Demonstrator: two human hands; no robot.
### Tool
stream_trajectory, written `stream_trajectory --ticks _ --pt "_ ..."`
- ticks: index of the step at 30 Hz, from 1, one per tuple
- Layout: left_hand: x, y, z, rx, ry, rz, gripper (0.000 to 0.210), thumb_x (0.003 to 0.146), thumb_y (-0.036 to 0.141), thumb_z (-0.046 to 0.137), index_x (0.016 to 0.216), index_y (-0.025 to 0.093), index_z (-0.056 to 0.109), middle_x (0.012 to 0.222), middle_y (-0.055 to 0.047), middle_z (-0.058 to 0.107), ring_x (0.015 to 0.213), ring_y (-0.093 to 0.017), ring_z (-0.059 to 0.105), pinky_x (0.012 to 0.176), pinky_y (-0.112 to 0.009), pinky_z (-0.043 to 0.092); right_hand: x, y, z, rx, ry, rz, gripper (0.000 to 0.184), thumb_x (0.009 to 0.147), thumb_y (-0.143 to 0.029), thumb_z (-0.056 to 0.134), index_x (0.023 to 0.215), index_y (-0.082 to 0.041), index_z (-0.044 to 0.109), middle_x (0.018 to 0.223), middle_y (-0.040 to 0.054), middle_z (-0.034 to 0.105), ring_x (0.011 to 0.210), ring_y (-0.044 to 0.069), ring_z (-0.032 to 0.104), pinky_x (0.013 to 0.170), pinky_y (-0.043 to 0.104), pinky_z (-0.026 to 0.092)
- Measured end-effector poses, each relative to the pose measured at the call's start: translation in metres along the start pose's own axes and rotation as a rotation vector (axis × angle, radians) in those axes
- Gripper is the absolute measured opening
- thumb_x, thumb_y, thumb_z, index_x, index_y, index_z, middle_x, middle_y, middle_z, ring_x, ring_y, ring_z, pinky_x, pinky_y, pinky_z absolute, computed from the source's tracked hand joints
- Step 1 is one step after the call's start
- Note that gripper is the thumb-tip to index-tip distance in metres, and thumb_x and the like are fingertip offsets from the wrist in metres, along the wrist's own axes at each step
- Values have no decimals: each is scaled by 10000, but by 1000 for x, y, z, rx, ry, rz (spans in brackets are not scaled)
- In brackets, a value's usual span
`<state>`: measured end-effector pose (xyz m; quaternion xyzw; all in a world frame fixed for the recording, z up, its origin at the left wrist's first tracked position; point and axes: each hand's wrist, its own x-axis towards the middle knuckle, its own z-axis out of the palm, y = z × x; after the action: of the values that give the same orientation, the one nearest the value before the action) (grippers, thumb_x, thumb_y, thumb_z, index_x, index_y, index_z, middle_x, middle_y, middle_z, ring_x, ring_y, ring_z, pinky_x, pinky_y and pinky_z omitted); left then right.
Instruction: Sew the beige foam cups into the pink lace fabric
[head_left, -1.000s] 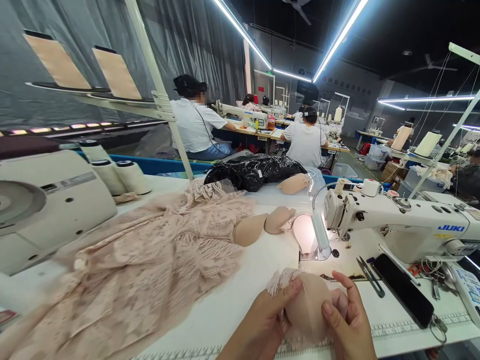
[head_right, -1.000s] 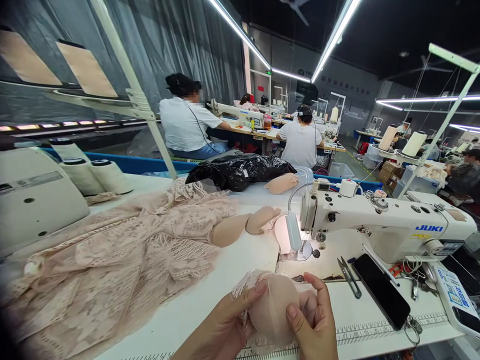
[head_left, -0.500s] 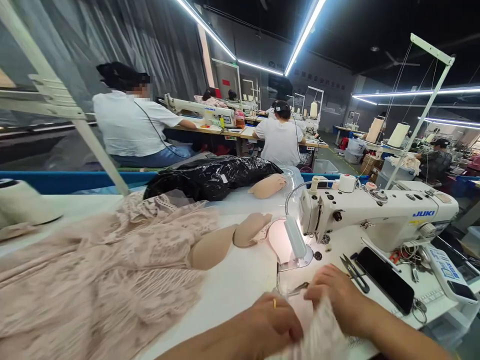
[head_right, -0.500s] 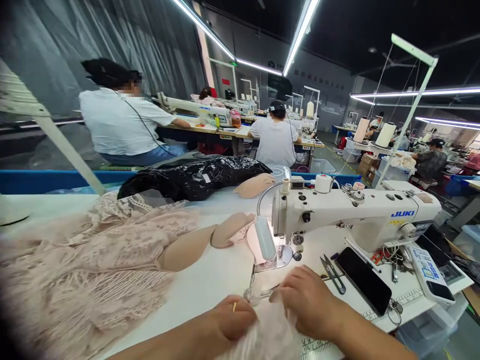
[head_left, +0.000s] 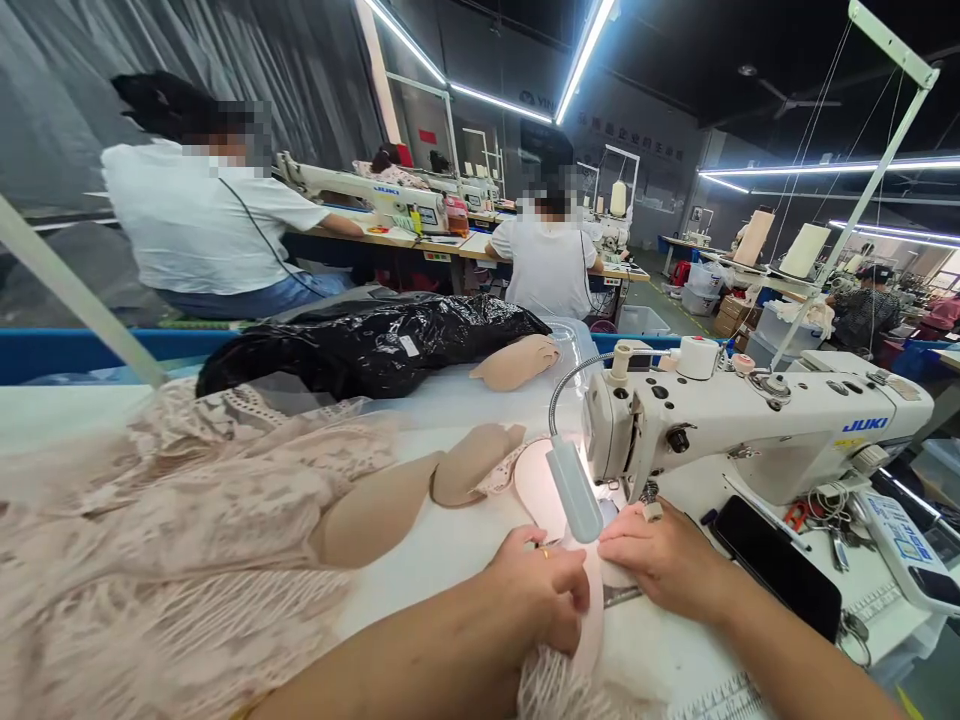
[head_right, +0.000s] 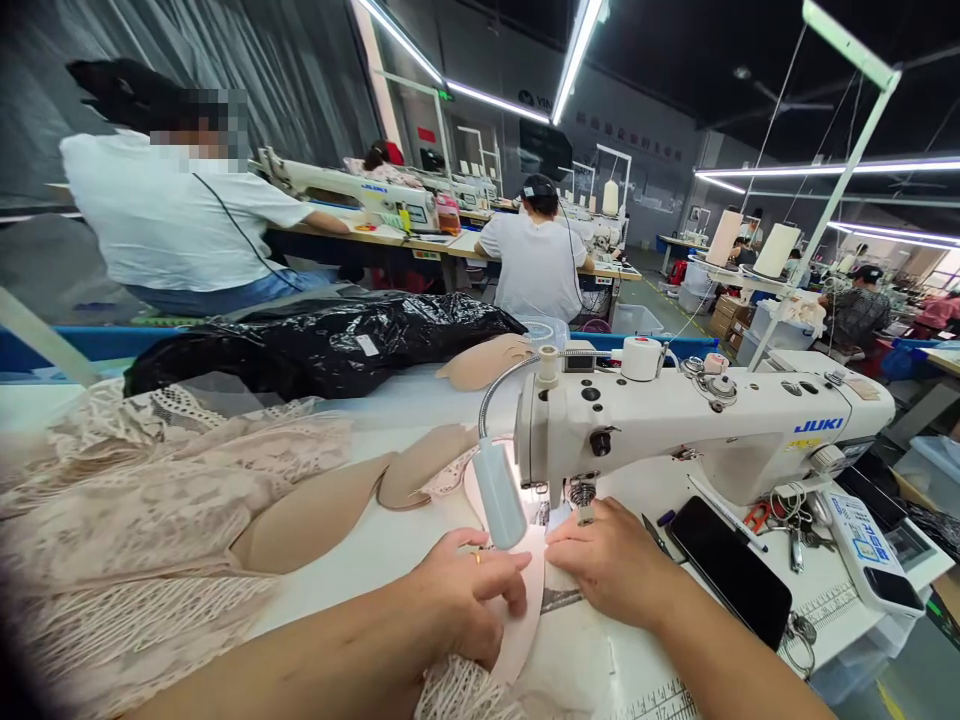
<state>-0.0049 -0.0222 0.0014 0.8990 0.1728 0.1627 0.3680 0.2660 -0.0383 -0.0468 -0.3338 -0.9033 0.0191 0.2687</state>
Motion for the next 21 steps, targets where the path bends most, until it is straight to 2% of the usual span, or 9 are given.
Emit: stream_trajectory --ticks 6,10,13,16,21 --pt "3 -2 -2 -46 81 7 126 683 136 675 659 250 723 951 43 764 840 -195 632 1095 -397 384 2 8 9 22 3 51 327 1014 -58 578 1150 -288 767 1128 28 820 932 204 681 900 344 530" --pt "5 2 -5 -39 47 -24 124 697 144 668 630 242 701 931 22 763 855 -214 662 1081 -404 411 2 7 9 39 -6 57 336 1025 -57 546 1150 -281 764 1113 33 817 887 204 662 875 343 530" --pt "4 3 -7 -26 9 -50 146 706 127 641 654 243 713 998 6 775 883 -222 670 1067 -415 420 2 6 6 38 -16 69 330 1042 -70 534 1134 -286 766 1091 30 812 896 207 654 858 337 526" --pt "3 -1 -5 -68 32 -46 142 690 121 650 682 245 720 1032 -3 797 880 -221 649 1051 -420 431 2 4 2 26 -20 79 330 1034 -60 547 1121 -293 765 1085 24 808 894 206 651 850 329 522" --pt "0 -6 -3 -90 75 -32 125 695 129 655 657 240 699 968 10 795 918 -233 629 1073 -428 405 3 0 -1 3 -28 73 362 991 -9 555 1107 -289 753 1081 16 809 866 196 659 862 321 521"
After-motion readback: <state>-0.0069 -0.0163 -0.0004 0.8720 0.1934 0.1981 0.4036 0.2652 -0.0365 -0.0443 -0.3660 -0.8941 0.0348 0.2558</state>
